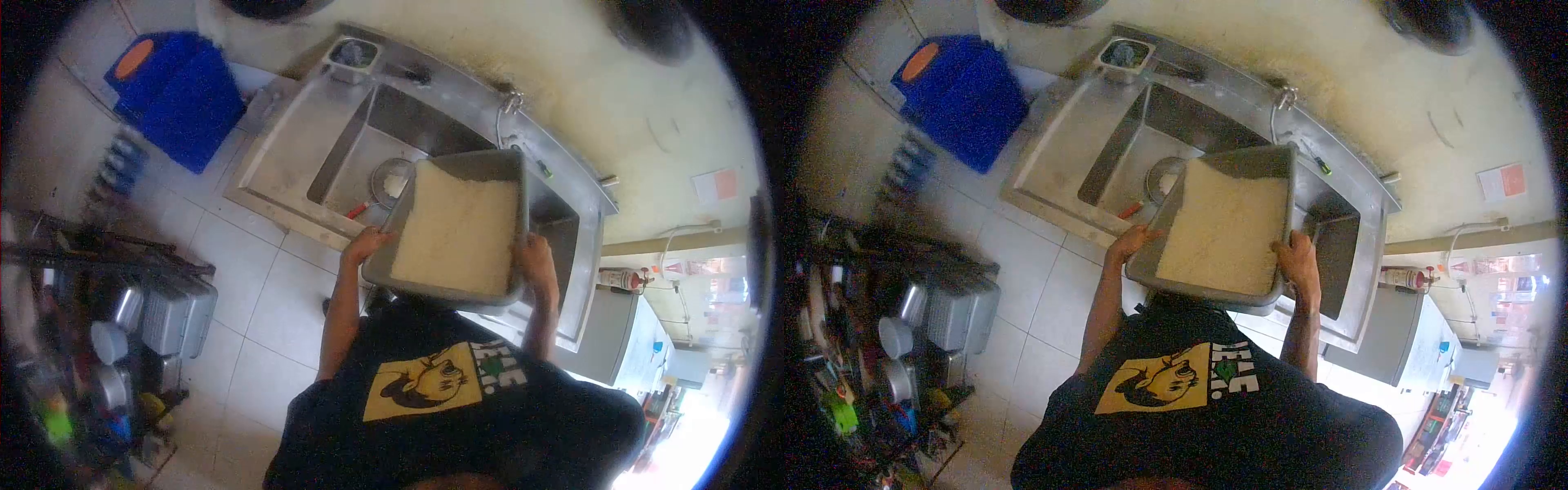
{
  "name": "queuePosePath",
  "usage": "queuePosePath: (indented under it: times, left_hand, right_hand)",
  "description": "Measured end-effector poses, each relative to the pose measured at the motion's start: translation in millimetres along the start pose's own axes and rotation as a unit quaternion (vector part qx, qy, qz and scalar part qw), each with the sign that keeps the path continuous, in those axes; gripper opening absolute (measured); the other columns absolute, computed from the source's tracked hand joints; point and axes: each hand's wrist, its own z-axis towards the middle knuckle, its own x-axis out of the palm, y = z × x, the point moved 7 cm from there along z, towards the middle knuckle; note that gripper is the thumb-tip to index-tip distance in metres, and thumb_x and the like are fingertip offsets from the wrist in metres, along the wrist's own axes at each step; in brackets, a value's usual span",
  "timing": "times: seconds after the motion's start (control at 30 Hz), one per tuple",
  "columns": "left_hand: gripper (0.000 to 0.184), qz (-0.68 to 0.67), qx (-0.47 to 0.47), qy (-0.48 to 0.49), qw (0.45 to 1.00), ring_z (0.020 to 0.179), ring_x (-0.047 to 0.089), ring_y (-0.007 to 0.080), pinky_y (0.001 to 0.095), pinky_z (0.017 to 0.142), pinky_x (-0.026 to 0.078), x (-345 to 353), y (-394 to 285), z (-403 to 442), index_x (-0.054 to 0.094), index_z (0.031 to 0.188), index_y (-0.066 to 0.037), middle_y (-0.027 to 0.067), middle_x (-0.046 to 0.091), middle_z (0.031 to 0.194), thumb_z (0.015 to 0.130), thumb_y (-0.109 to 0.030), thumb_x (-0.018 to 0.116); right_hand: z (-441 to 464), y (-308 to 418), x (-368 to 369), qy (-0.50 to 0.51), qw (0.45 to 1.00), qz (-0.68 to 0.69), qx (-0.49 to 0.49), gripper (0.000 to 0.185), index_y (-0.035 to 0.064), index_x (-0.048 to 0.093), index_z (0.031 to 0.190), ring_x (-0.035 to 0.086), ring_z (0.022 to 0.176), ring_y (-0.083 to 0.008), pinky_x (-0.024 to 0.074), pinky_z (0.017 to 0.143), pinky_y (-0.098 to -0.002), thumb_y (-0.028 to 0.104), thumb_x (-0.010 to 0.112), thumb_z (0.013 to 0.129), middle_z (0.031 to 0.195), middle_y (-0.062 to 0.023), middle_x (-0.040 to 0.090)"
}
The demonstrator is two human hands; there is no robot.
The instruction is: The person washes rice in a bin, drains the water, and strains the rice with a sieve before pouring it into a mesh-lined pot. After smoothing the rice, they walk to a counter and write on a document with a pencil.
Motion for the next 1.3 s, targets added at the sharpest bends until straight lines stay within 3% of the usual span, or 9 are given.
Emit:
queuePosePath:
  times: [0.17, 0.37, 0.53, 0.67, 0.77, 0.87, 0.93, 1.03, 1.3]
  left_hand:
    - [0.068, 0.102, 0.041, -0.059, 0.992, 0.096, 0.064, 0.0277, 0.0403, 0.084, 0.049, -8, 3, 5, 0.062, 0.113, 0.005, 0.0181, 0.067, 0.103, 0.082, -0.055, 0.063]
    - [0.070, -0.034, -0.001, 0.025, 0.999, 0.100, 0.063, 0.0283, 0.0404, 0.087, 0.048, 0, -18, -11, 0.060, 0.115, 0.006, 0.0188, 0.065, 0.110, 0.082, -0.055, 0.062]
    - [0.074, 0.128, -0.027, -0.005, 0.991, 0.107, 0.060, 0.0297, 0.0404, 0.091, 0.046, -9, -23, -7, 0.059, 0.118, 0.007, 0.0230, 0.062, 0.116, 0.081, -0.058, 0.062]
    - [0.073, 0.116, -0.029, -0.018, 0.993, 0.113, 0.057, 0.0299, 0.0401, 0.094, 0.044, -9, 7, 14, 0.058, 0.117, 0.007, 0.0246, 0.057, 0.123, 0.082, -0.057, 0.060]
    - [0.072, 0.186, 0.042, 0.019, 0.981, 0.116, 0.054, 0.0294, 0.0398, 0.096, 0.043, -6, -12, 11, 0.058, 0.116, 0.008, 0.0257, 0.054, 0.127, 0.083, -0.056, 0.059]
    - [0.070, 0.217, -0.001, 0.040, 0.975, 0.110, 0.057, 0.0301, 0.0402, 0.091, 0.046, -4, -36, -12, 0.059, 0.115, 0.008, 0.0258, 0.056, 0.123, 0.084, -0.055, 0.060]
    - [0.070, 0.050, 0.043, 0.033, 0.997, 0.100, 0.062, 0.0299, 0.0398, 0.085, 0.049, -3, -29, -7, 0.059, 0.115, 0.008, 0.0246, 0.061, 0.115, 0.083, -0.054, 0.061]
    - [0.067, 0.093, 0.011, -0.010, 0.996, 0.090, 0.065, 0.0285, 0.0392, 0.079, 0.051, -9, -32, -8, 0.060, 0.114, 0.007, 0.0211, 0.065, 0.105, 0.083, -0.052, 0.063]
    - [0.060, 0.050, -0.025, -0.012, 0.998, 0.089, 0.065, 0.0251, 0.0381, 0.079, 0.051, -9, -60, -31, 0.059, 0.118, 0.005, 0.0166, 0.066, 0.104, 0.085, -0.045, 0.065]
  right_hand:
    - [0, 6, -1, -0.011, 1.000, 0.003, -0.003, 0.036, -0.0071, 0.064, 0.096, 0.066, 0.086, -0.0375, 0.0486, 0.076, -0.0446, 0.022, 0.063, 0.076, 0.091, -0.0280, 0.065]
    - [8, -7, 5, 0.005, 1.000, 0.021, -0.018, 0.035, -0.0072, 0.064, 0.093, 0.066, 0.082, -0.0357, 0.0488, 0.075, -0.0438, 0.022, 0.063, 0.075, 0.086, -0.0267, 0.066]
    - [9, -2, 4, -0.002, 1.000, 0.019, -0.020, 0.034, -0.0074, 0.063, 0.090, 0.064, 0.075, -0.0309, 0.0482, 0.070, -0.0422, 0.023, 0.062, 0.075, 0.079, -0.0246, 0.064]
    - [15, -12, 6, -0.020, 1.000, -0.007, -0.001, 0.034, -0.0082, 0.062, 0.086, 0.061, 0.070, -0.0279, 0.0469, 0.067, -0.0422, 0.024, 0.062, 0.075, 0.075, -0.0238, 0.062]
    - [16, -11, 7, -0.002, 1.000, 0.018, 0.023, 0.034, -0.0087, 0.061, 0.084, 0.061, 0.069, -0.0284, 0.0465, 0.066, -0.0429, 0.024, 0.063, 0.075, 0.075, -0.0247, 0.061]
    - [19, -12, 7, 0.002, 1.000, 0.005, 0.001, 0.034, -0.0087, 0.061, 0.085, 0.063, 0.073, -0.0322, 0.0471, 0.068, -0.0439, 0.024, 0.062, 0.076, 0.078, -0.0262, 0.062]
    - [17, -3, 4, -0.001, 1.000, 0.001, -0.002, 0.035, -0.0087, 0.062, 0.087, 0.064, 0.076, -0.0343, 0.0474, 0.070, -0.0445, 0.024, 0.062, 0.076, 0.081, -0.0271, 0.063]
    - [14, 3, 3, -0.002, 1.000, 0.002, 0.005, 0.036, -0.0086, 0.062, 0.090, 0.065, 0.081, -0.0379, 0.0478, 0.072, -0.0453, 0.024, 0.062, 0.076, 0.085, -0.0285, 0.064]
    - [12, 12, -3, 0.014, 0.999, 0.021, 0.029, 0.037, -0.0083, 0.063, 0.094, 0.066, 0.082, -0.0352, 0.0486, 0.074, -0.0445, 0.024, 0.062, 0.075, 0.087, -0.0272, 0.065]
